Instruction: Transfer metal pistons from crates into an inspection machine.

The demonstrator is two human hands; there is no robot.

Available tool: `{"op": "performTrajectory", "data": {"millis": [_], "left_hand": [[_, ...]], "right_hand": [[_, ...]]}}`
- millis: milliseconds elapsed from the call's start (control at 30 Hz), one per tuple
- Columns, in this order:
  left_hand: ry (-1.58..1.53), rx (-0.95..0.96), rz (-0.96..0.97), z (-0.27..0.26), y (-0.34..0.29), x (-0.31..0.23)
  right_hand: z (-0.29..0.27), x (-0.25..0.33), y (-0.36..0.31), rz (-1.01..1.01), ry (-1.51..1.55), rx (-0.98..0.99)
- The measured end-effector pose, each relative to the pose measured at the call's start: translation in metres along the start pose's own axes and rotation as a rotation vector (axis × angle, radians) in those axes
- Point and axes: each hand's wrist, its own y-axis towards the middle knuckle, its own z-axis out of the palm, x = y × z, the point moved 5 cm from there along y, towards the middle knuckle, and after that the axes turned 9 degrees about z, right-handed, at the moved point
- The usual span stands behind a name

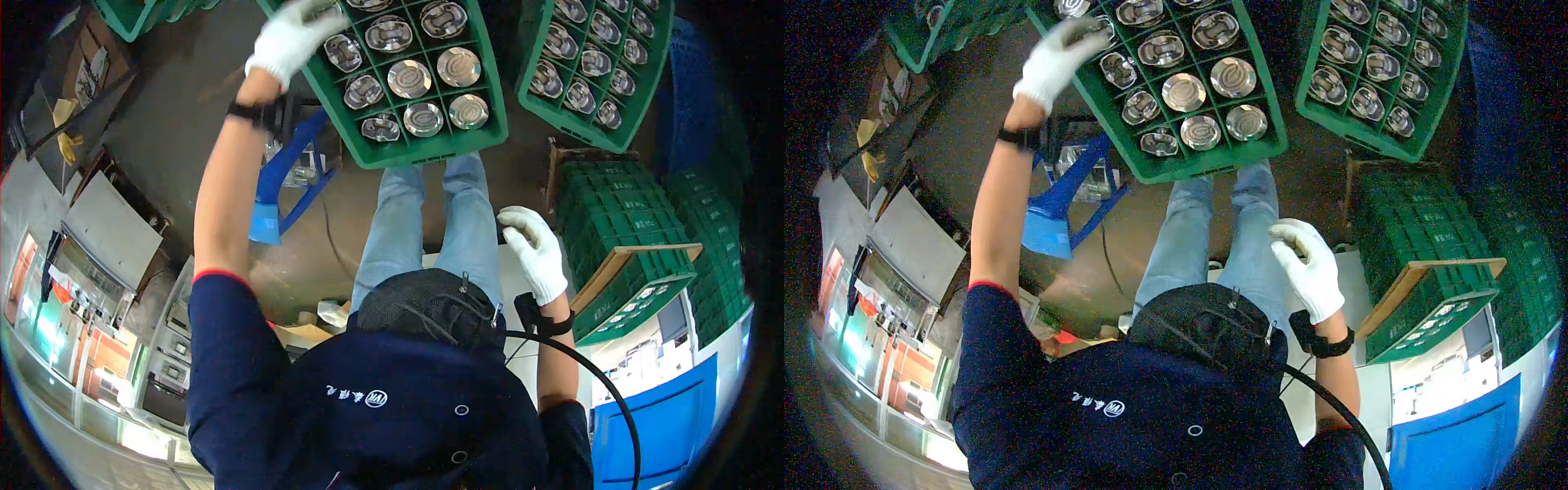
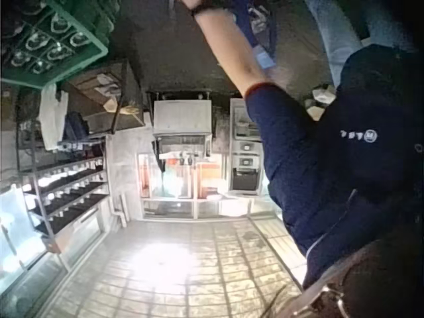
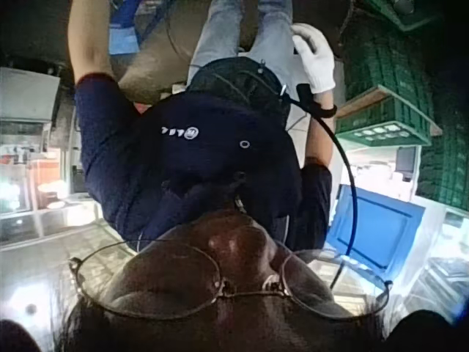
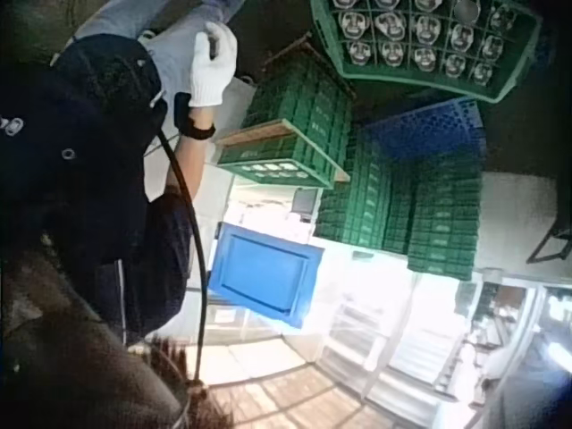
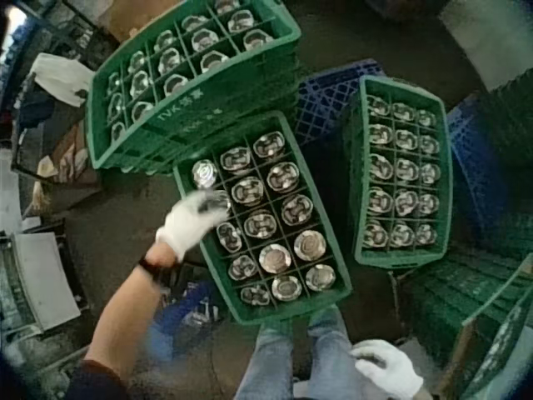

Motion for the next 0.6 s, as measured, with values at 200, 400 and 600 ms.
{"op": "performTrajectory", "data": {"millis": [200, 400, 600], "left_hand": [[-0.279, 0.697, 0.413, 0.008, -0.179, -0.134], [-0.242, 0.856, 0.376, 0.003, -0.3, -0.204], [-0.058, 0.652, 0.372, -0.01, -0.339, -0.238]], "right_hand": [[-0.018, 0.037, -0.059, -0.014, -0.14, 0.05], [-0.018, 0.084, -0.135, -0.193, -0.306, 0.048], [0.0, 0.1, -0.206, -0.307, -0.44, 0.032]]}}
